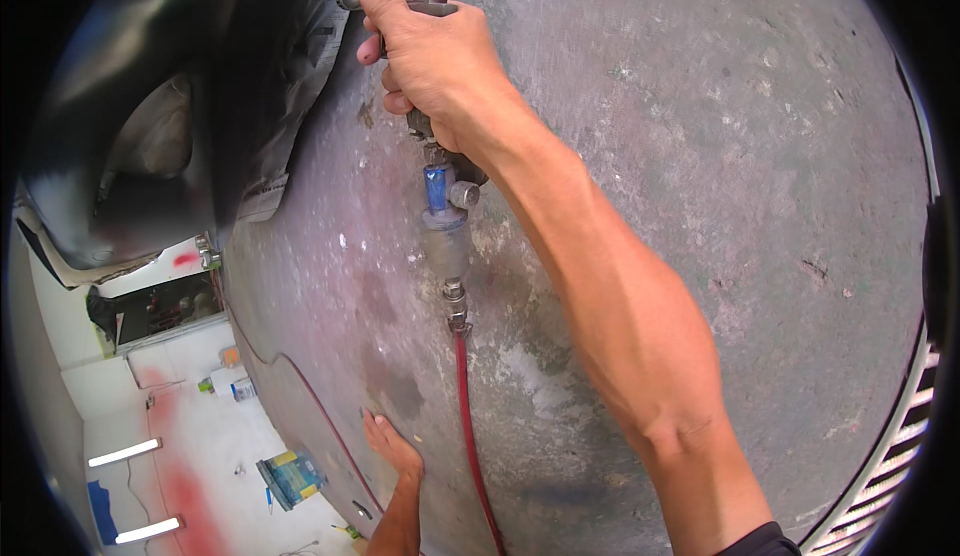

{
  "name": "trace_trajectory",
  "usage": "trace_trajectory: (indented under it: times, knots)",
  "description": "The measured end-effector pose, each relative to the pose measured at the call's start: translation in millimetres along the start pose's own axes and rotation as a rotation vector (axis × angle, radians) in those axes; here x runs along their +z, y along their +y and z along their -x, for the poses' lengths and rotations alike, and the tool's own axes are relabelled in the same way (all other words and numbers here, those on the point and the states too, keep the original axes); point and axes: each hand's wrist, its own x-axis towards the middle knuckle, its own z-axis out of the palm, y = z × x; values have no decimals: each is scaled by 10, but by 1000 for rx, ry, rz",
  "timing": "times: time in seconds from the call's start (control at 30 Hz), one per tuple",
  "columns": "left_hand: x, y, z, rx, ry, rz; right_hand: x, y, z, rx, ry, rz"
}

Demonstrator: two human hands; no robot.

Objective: The person uses a spray gun to apply paint to a large black curved object that is partially covered with newspaper and plastic sheeting. The person moves around the object, adjusting the spray gun and applying paint in sweeping motions.

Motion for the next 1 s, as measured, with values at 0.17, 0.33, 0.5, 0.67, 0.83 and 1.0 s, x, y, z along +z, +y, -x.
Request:
trace_trajectory:
  times: [0.17, 0.33, 0.5, 0.67, 0.83, 1.0]
  knots:
    - [21, 61, 0, 6, 0, 0, -45, -144, -118, -112, 78, 10]
    - [-45, 153, 22, -35, -7, -14, -54, -342, -151, -77, 148, 91]
    - [-18, 51, 14, -12, 9, -20, 26, -265, -95, -37, 155, 124]
    - [5, 18, 12, 0, 18, -14, 179, 326, -56, -41, 35, -19]
    - [-2, 16, 13, 8, 10, 3, 430, 729, 239, 105, 4, 0]
    - [-18, 59, 33, -23, -7, 8, 509, 946, 474, 230, -64, 88]
